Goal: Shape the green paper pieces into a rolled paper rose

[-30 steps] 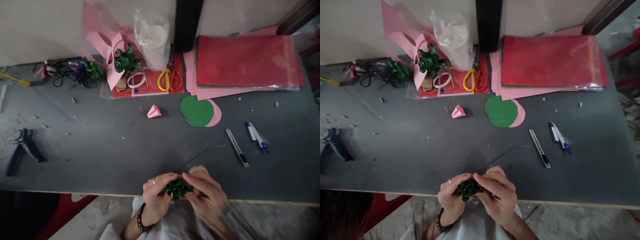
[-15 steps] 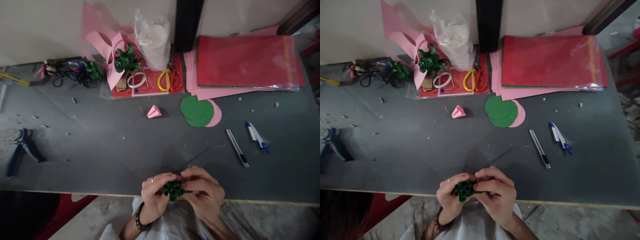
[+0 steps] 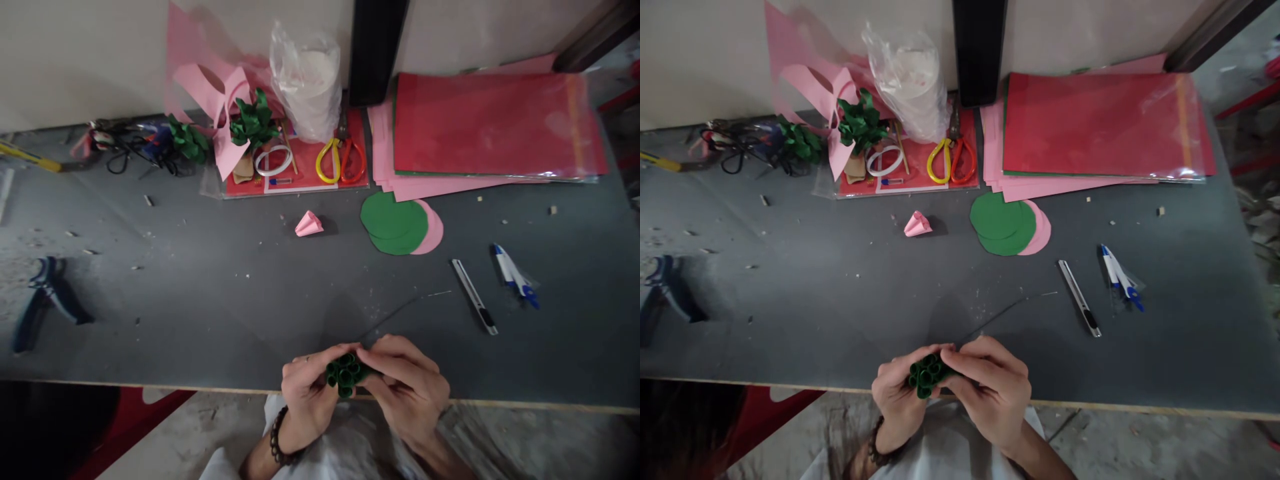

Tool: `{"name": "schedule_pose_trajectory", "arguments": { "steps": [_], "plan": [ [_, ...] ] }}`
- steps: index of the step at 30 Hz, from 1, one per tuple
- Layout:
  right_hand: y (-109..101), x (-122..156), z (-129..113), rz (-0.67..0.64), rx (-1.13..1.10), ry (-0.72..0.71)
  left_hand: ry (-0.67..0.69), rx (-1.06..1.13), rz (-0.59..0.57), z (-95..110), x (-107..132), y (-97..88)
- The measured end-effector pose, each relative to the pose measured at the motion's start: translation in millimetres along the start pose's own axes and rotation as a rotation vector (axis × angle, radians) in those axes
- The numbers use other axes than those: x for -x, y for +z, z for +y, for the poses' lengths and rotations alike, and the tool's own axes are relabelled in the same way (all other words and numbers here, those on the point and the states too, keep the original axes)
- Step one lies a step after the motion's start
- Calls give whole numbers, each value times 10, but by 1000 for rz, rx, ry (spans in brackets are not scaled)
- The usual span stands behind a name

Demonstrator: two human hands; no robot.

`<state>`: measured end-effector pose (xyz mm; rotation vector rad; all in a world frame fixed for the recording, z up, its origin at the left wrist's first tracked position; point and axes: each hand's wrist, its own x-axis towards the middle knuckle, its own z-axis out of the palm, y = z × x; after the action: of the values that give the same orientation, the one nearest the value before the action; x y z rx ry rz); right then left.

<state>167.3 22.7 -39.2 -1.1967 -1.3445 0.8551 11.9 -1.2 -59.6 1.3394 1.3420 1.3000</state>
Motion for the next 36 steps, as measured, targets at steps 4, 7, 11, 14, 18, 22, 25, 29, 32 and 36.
{"name": "schedule_pose_trajectory", "arguments": {
  "steps": [4, 7, 11, 14, 18, 22, 25, 29, 32, 36],
  "plan": [
    [-17, -5, -19, -47, 45, 21, -1, 0, -25, -13, 3, 0],
    [-14, -1, -15, -62, 24, 46, 14, 6, -16, -29, 7, 2],
    [1, 9, 5, -44, -36, 74, 7, 34, -9, -50, 22, 7],
    [5, 9, 8, -44, -69, 108, 23, 19, 16, -42, 15, 12],
    [2, 17, 5, -85, -106, 69, 14, -28, 36, -36, 28, 12],
    [-10, 36, 9, -76, -93, 40, -27, -33, 33, -57, 70, 8],
    [-27, 15, 2, -102, -88, 57, -23, -37, 36, -59, 70, 8],
    [-42, -49, -11, -131, -64, 38, -5, 17, 25, -49, 34, 12],
    [-38, -59, 1, -113, -117, 62, 4, 108, 3, -51, 15, 22],
    [-32, -32, 34, -95, -177, 133, -18, 259, -15, -53, -5, 46]
  ]
}}
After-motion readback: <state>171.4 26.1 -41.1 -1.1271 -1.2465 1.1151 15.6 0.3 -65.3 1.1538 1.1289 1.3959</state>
